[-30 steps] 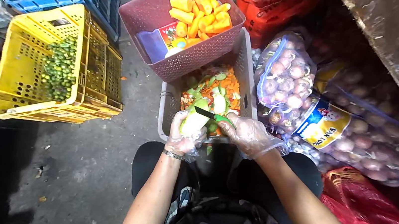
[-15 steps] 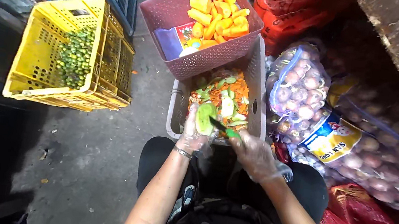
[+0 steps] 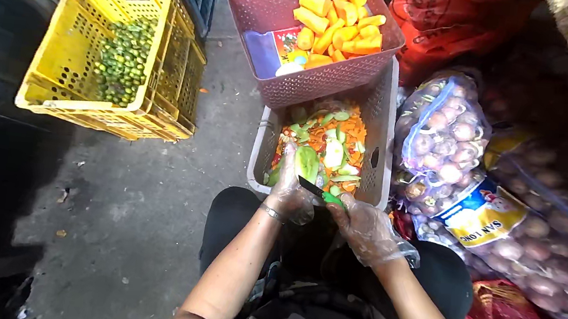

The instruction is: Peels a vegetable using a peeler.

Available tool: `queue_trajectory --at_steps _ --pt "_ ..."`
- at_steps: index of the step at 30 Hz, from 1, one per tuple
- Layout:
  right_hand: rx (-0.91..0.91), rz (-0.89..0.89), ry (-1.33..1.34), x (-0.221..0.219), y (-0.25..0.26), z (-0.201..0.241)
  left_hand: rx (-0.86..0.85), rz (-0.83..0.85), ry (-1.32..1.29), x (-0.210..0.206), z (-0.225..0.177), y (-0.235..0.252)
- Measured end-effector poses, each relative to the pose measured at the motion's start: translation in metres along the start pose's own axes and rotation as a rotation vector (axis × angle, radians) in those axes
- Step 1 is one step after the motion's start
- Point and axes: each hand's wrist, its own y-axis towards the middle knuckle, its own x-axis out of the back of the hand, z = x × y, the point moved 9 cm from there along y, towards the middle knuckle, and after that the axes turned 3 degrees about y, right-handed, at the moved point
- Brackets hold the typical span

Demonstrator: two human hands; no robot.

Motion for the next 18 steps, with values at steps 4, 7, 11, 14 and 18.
queue_trajectory --at_steps 4,7,11,14,18 --pt "-0.025 0.080 -0.014 -0.001 0.007 0.000 0.018 -0.029 -0.115 -0.002 0.001 -0.002" --pt "-0.010 0.066 -0.033 -0.003 0.015 -0.001 0.005 -0.054 -0.136 0.000 0.004 -0.001" --pt "-0.042 0.078 -0.048 -0.007 0.033 -0.003 -0.001 -0.079 -0.119 0.000 0.006 0.000" --pt "-0.131 0.148 -0.080 -0.014 0.041 -0.007 0.020 -0.098 -0.169 0.004 0.010 0.005" --pt "-0.296 0.205 0.015 -0.022 0.050 -0.014 -0.049 -0.220 -0.061 0.015 0.016 0.006"
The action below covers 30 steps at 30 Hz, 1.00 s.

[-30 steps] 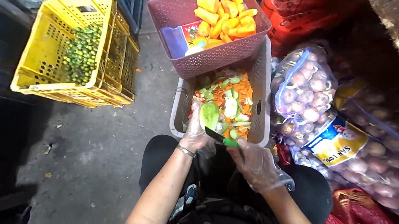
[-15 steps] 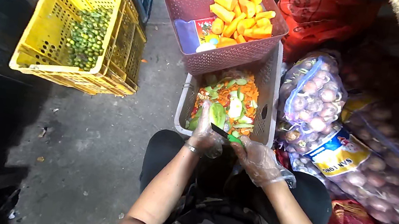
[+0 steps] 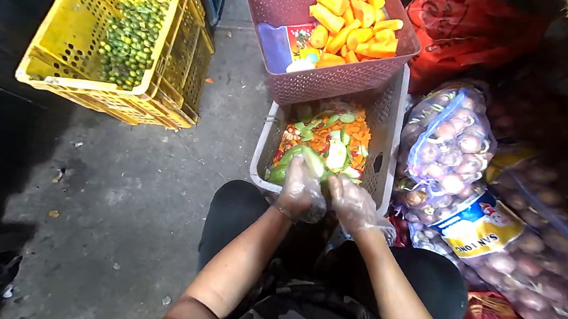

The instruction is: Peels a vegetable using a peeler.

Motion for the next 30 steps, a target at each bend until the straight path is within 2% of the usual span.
queue_trajectory --at_steps 2,6,10,13,17,19,25,28,30 --pt "-0.016 -0.019 0.023 0.004 0.005 0.002 -0.036 -0.022 0.104 0.002 0.004 0.002" --pt "0.008 -0.057 0.031 0.006 -0.002 0.008 0.033 0.140 0.038 -0.010 -0.003 0.000" --pt "-0.002 -0.084 0.081 0.010 -0.012 -0.009 0.007 0.438 -0.026 -0.032 -0.014 -0.015" --pt "0.108 -0.190 0.111 0.012 -0.026 -0.012 -0.060 0.592 -0.001 -0.040 -0.017 -0.020" --pt "0.234 -0.322 0.106 0.013 -0.033 -0.013 -0.086 0.592 0.054 -0.042 -0.014 -0.023" --pt "0.239 -0.349 0.083 0.014 -0.030 -0.014 -0.102 0.576 0.078 -0.042 -0.013 -0.024" --pt "-0.041 0.033 0.008 -0.010 0.009 -0.024 -0.022 0.316 0.139 -0.026 -0.004 -0.012" --pt "-0.224 0.123 0.006 -0.026 0.027 -0.065 -0.073 0.451 0.278 -0.030 -0.005 -0.026" --pt "-0.230 0.086 0.074 -0.013 0.028 -0.065 -0.138 0.433 0.346 -0.030 -0.015 -0.019"
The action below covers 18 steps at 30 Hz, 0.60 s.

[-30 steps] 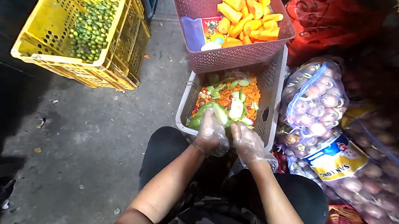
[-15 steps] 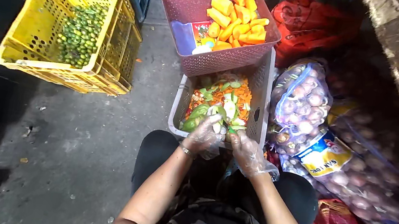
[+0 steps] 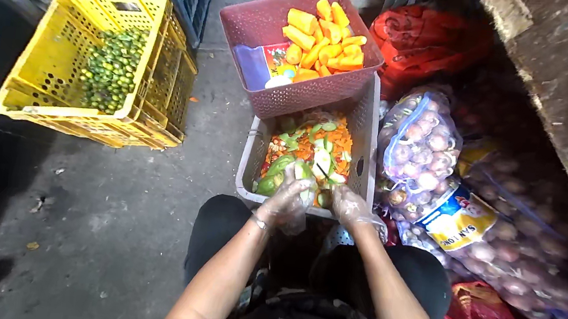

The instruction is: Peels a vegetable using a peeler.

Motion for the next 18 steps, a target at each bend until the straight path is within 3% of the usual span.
queue_trajectory --at_steps 4,9,15,18 --pt "0.168 -0.130 0.383 0.019 -0.025 0.017 -0.057 0.022 0.029 0.001 -0.010 0.000" --pt "0.619 -0.181 0.337 0.021 -0.081 0.035 -0.121 0.104 0.015 -0.002 -0.011 -0.002" --pt "0.602 -0.319 0.195 0.020 -0.084 0.032 -0.143 0.079 0.039 -0.006 -0.009 -0.001" --pt "0.492 -0.268 0.178 0.018 -0.071 0.033 -0.150 0.031 0.060 -0.008 -0.010 -0.003"
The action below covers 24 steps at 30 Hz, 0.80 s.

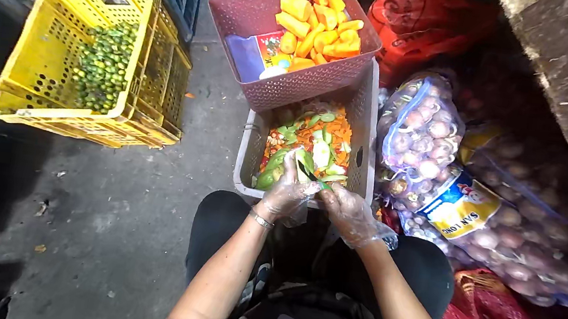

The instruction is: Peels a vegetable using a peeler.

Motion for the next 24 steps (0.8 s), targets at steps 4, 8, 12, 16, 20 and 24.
queue_trajectory --at_steps 4,8,12,16,20,24 --pt "-0.115 0.133 -0.048 -0.012 0.016 -0.003 0.020 -0.075 0.035 0.012 0.004 0.003" --pt "-0.191 0.166 -0.079 -0.022 0.021 -0.001 0.021 -0.117 0.012 0.026 0.011 0.008" --pt "-0.060 0.096 0.018 -0.017 0.012 0.001 0.040 -0.030 -0.045 0.018 0.006 0.001" --pt "0.054 0.069 0.068 -0.011 0.003 -0.002 0.019 -0.032 0.041 0.014 -0.002 -0.002" --pt "0.009 0.019 -0.022 -0.009 0.008 -0.005 -0.016 -0.060 0.157 0.013 0.006 0.003" --pt "-0.186 0.162 -0.078 -0.020 0.026 -0.011 0.016 -0.118 0.151 0.016 0.016 0.003"
